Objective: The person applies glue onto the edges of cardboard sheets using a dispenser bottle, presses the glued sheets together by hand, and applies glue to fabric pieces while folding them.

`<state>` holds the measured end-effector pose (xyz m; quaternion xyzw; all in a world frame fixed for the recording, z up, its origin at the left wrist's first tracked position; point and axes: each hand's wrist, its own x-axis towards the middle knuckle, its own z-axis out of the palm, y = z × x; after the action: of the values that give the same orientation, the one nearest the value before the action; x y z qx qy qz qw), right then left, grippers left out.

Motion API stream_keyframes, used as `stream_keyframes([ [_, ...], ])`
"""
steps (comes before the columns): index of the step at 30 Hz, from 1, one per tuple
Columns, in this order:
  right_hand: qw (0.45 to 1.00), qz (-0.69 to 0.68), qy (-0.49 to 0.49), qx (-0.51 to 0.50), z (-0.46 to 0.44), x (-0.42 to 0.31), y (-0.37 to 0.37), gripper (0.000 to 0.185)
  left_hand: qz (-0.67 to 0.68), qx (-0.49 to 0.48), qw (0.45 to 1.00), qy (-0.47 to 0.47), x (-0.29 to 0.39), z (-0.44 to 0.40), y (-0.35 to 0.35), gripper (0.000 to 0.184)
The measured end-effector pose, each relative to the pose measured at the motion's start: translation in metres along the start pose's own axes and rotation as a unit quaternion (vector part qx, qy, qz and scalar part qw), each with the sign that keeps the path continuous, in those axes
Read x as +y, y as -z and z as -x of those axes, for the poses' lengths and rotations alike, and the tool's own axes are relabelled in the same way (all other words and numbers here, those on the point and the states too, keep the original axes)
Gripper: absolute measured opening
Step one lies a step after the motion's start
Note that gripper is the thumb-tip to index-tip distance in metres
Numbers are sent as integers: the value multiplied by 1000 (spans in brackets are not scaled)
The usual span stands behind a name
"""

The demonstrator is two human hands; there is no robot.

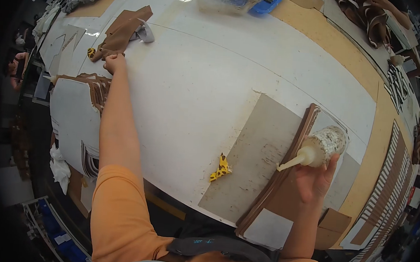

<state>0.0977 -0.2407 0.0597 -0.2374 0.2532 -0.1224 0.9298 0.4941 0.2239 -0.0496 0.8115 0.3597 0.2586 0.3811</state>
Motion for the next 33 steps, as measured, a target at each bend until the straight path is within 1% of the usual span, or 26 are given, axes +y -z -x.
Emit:
stream_keyframes([
  [3, 999, 17, 4, -40, 14, -4, 0, 73, 102, 21, 990, -97, 9, 56, 11, 15],
  [4, 999, 19, 6, -50, 21, -6, 0, 73, 142, -19, 983, -114, 23, 89, 31, 15],
  [5, 998, 23, 8, -59, 28, -8, 1, 74, 194, -81, 969, -129, 28, 122, 50, 14],
  [7, 996, 23, 7, -88, 43, -11, 8, 74, 294, -207, 920, -152, 30, 189, 91, 12],
  [8, 996, 36, 14, -86, 51, -13, 15, 74, 304, -278, 899, -145, 27, 227, 116, 11],
  [9, 993, 19, 17, -113, 62, -13, 15, 71, 313, -347, 873, -139, 23, 261, 143, 11],
  [11, 991, 8, 23, -128, 82, -19, 34, 66, 315, -467, 820, -100, 11, 321, 197, 11],
  [14, 994, 20, 60, -93, 121, -22, 51, 61, 404, -547, 733, -27, -13, 382, 253, 10],
  [17, 993, 10, 71, -98, 158, -24, 73, 61, 420, -574, 702, -24, -41, 427, 289, 10],
  [18, 988, -2, 66, -136, 175, -24, 96, 59, 347, -586, 728, -82, -54, 453, 302, 11],
  [19, 989, 5, 70, -128, 185, -22, 101, 59, 331, -609, 716, -87, -53, 463, 315, 15],
  [20, 989, 13, 78, -121, 195, -21, 105, 59, 358, -609, 700, -103, -52, 475, 322, 16],
  [21, 989, 22, 89, -112, 205, -22, 108, 59, 386, -611, 681, -119, -50, 488, 328, 22],
  [24, 988, 32, 132, -72, 231, -22, 113, 59, 314, -637, 689, -145, -42, 505, 356, 43],
  [27, 987, 24, 135, -81, 243, -19, 126, 58, 257, -634, 692, -231, -63, 509, 357, 62],
  [28, 987, 28, 126, -95, 246, -17, 131, 59, 222, -633, 681, -293, -65, 507, 359, 59],
  [29, 988, 29, 119, -93, 249, -15, 133, 59, 243, -615, 683, -310, -69, 510, 361, 60],
  [31, 990, 34, 108, -88, 252, -11, 134, 59, 207, -584, 697, -361, -71, 509, 370, 61],
  [33, 991, 47, 91, -89, 252, -5, 134, 59, 212, -560, 712, -368, -74, 510, 375, 61],
])
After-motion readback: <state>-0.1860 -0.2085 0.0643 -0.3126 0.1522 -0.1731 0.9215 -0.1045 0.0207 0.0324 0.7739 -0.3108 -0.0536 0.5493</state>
